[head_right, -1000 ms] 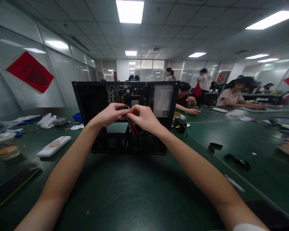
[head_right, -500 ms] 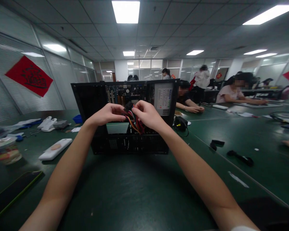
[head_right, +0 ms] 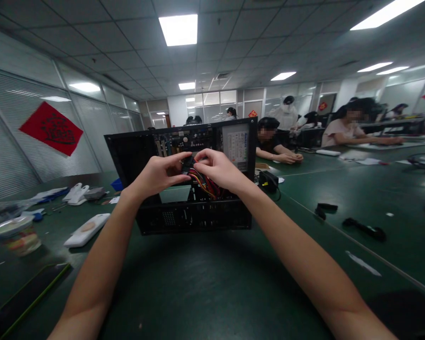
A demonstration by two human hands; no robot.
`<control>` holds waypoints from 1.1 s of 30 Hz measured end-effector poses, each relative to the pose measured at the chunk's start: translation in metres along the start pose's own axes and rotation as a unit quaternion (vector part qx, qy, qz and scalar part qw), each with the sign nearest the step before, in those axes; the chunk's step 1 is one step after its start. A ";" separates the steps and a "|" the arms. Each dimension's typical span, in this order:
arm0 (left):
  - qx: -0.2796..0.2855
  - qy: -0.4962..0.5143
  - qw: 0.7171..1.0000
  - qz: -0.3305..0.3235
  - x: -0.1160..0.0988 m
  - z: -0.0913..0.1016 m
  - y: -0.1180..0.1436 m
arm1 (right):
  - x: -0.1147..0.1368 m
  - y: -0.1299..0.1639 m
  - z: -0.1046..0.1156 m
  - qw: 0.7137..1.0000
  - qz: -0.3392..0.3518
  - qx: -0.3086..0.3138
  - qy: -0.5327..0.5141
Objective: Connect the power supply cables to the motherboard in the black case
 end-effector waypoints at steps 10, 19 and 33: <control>-0.007 -0.084 0.996 0.007 -0.007 0.001 -0.002 | -0.005 -0.003 -0.010 0.999 0.012 -0.037 0.026; -0.014 -0.054 0.997 0.047 -0.006 -0.007 -0.004 | -0.014 -0.007 -0.018 0.987 0.051 -0.112 0.106; -0.071 -0.273 0.959 -0.008 0.011 -0.031 0.003 | -0.048 -0.022 -0.022 0.982 0.086 -0.141 0.092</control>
Point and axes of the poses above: each hand's wrist, its own y-axis away from the middle knuckle, its own z-axis out of the back of the hand, x = y × z, the point moved 1 cm from there along -y, towards the middle knuckle, and after that the axes turned 1 degree about x, right-handed, at the moved point
